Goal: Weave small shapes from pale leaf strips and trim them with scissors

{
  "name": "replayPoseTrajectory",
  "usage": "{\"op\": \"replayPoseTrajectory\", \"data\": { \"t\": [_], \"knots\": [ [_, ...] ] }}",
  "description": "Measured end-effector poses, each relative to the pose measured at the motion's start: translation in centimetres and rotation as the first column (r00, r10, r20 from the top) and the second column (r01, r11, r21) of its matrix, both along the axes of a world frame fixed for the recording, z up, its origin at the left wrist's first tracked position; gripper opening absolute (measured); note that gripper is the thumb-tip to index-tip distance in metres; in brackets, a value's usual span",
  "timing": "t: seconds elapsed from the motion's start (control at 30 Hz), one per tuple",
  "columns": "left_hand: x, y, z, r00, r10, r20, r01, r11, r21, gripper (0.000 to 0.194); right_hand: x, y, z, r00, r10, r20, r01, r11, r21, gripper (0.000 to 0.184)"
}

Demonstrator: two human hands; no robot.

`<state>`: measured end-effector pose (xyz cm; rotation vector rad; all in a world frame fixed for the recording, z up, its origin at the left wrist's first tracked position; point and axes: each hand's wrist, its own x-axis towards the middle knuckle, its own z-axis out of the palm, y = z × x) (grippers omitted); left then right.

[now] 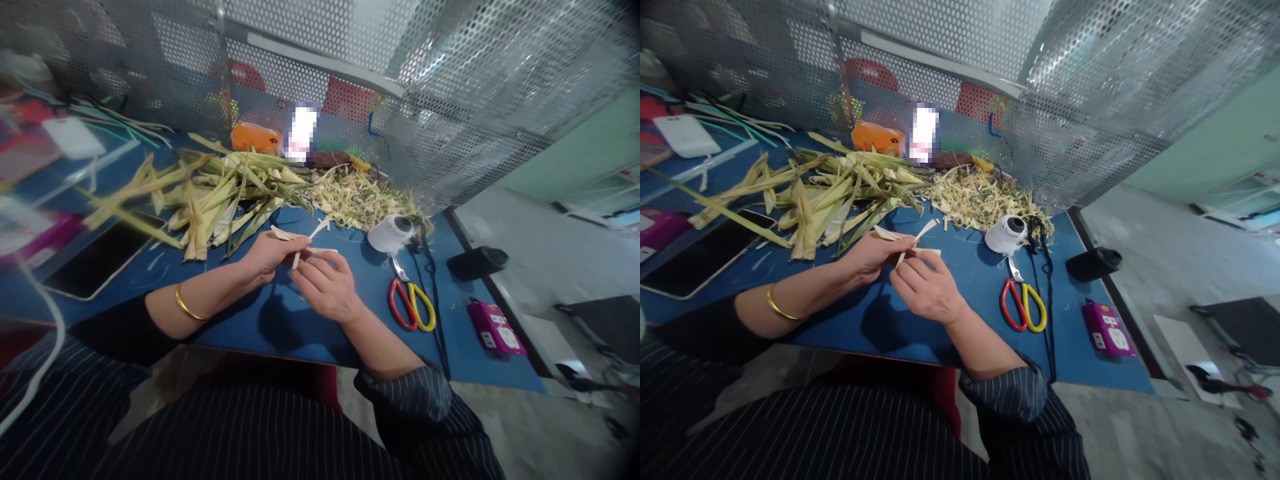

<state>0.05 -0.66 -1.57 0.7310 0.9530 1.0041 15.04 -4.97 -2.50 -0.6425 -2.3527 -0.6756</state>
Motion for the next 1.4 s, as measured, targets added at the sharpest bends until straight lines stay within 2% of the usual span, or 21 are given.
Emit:
{"op": "replayPoseTrajectory", "data": {
  "t": [0.1, 0.17, 0.23, 0.3, 0.37, 0.47, 0.6, 0.67, 0.7, 0.73, 0.8, 0.83, 0.87, 0.9, 0.97, 1.03, 1.2, 1.33, 1.4],
  "knots": [
    [-0.2, 0.2, -0.1, 1.000, 0.005, 0.014, -0.006, 0.999, 0.032, 0.022, 0.2, 0.1, 0.5, 0.977, -0.052, -0.208, 0.028, 0.993, -0.116, 0.011],
    [-0.3, 0.4, -0.1, 1.000, -0.015, -0.007, 0.015, 0.998, 0.054, 0.024, 0.5, 0.3, 0.7, 0.905, -0.212, -0.370, 0.136, 0.966, -0.221, 0.018],
    [-0.4, 0.5, -0.1, 0.998, -0.038, -0.046, 0.041, 0.997, 0.071, 0.025, 0.8, 0.7, 0.7, 0.836, -0.376, -0.400, 0.249, 0.909, -0.333, 0.025],
    [-0.5, 0.5, -0.1, 0.995, -0.063, -0.074, 0.068, 0.995, 0.074, 0.030, 1.1, 1.1, 0.5, 0.836, -0.444, -0.324, 0.296, 0.860, -0.415, 0.019],
    [-0.5, 0.5, -0.1, 0.992, -0.083, -0.099, 0.091, 0.993, 0.075, 0.030, 1.2, 1.4, 0.3, 0.859, -0.445, -0.251, 0.299, 0.836, -0.460, 0.016],
    [-0.5, 0.6, -0.3, 0.986, -0.068, -0.150, 0.083, 0.991, 0.101, 0.032, 1.1, 1.4, 0.4, 0.870, -0.433, -0.236, 0.278, 0.826, -0.491, 0.020],
    [-0.5, 0.9, -0.2, 0.987, -0.005, -0.159, 0.029, 0.989, 0.146, 0.032, 1.1, 0.9, 0.9, 0.848, -0.396, -0.351, 0.171, 0.833, -0.526, 0.023],
    [-0.7, 1.0, 0.1, 0.987, -0.005, -0.163, 0.030, 0.988, 0.152, 0.033, 1.2, 1.0, 1.1, 0.808, -0.415, -0.419, 0.110, 0.804, -0.584, 0.025],
    [-0.7, 1.1, 0.2, 0.985, -0.017, -0.172, 0.043, 0.988, 0.152, 0.033, 1.3, 1.1, 1.2, 0.776, -0.447, -0.445, 0.066, 0.759, -0.648, 0.027],
    [-0.8, 1.0, 0.4, 0.982, -0.031, -0.187, 0.059, 0.987, 0.149, 0.033, 1.5, 1.3, 1.2, 0.731, -0.495, -0.469, -0.003, 0.686, -0.728, 0.030],
    [-0.8, 0.9, 0.5, 0.972, -0.074, -0.224, 0.108, 0.983, 0.146, 0.033, 1.7, 1.9, 1.1, 0.610, -0.609, -0.508, -0.229, 0.478, -0.848, 0.035],
    [-0.8, 0.8, 0.5, 0.965, -0.102, -0.243, 0.139, 0.980, 0.142, 0.033, 1.8, 2.2, 1.0, 0.541, -0.661, -0.519, -0.361, 0.375, -0.854, 0.036],
    [-0.8, 0.7, 0.5, 0.956, -0.136, -0.259, 0.174, 0.976, 0.132, 0.033, 1.8, 2.5, 0.8, 0.473, -0.704, -0.530, -0.479, 0.300, -0.825, 0.035],
    [-0.8, 0.6, 0.5, 0.947, -0.174, -0.269, 0.211, 0.971, 0.115, 0.033, 1.8, 2.7, 0.7, 0.410, -0.732, -0.544, -0.569, 0.261, -0.780, 0.033],
    [-0.6, 0.5, 0.4, 0.930, -0.247, -0.272, 0.276, 0.958, 0.073, 0.036, 1.6, 2.9, 0.4, 0.327, -0.750, -0.575, -0.649, 0.264, -0.713, 0.028],
    [-0.5, 0.3, 0.3, 0.914, -0.293, -0.279, 0.320, 0.946, 0.054, 0.039, 1.3, 2.8, 0.2, 0.301, -0.736, -0.606, -0.633, 0.321, -0.705, 0.024],
    [-0.4, -0.1, 0.3, 0.904, -0.295, -0.309, 0.336, 0.938, 0.087, 0.031, 0.8, 2.4, 0.3, 0.356, -0.687, -0.633, -0.543, 0.399, -0.739, 0.020],
    [-0.4, -0.3, 0.5, 0.895, -0.333, -0.296, 0.375, 0.922, 0.097, 0.026, 1.0, 2.6, 0.1, 0.335, -0.690, -0.641, -0.433, 0.491, -0.756, 0.021],
    [-0.5, -0.3, 0.5, 0.887, -0.337, -0.315, 0.380, 0.921, 0.086, 0.026, 1.4, 2.8, -0.1, 0.390, -0.672, -0.629, -0.389, 0.498, -0.775, 0.020]
  ]
}}
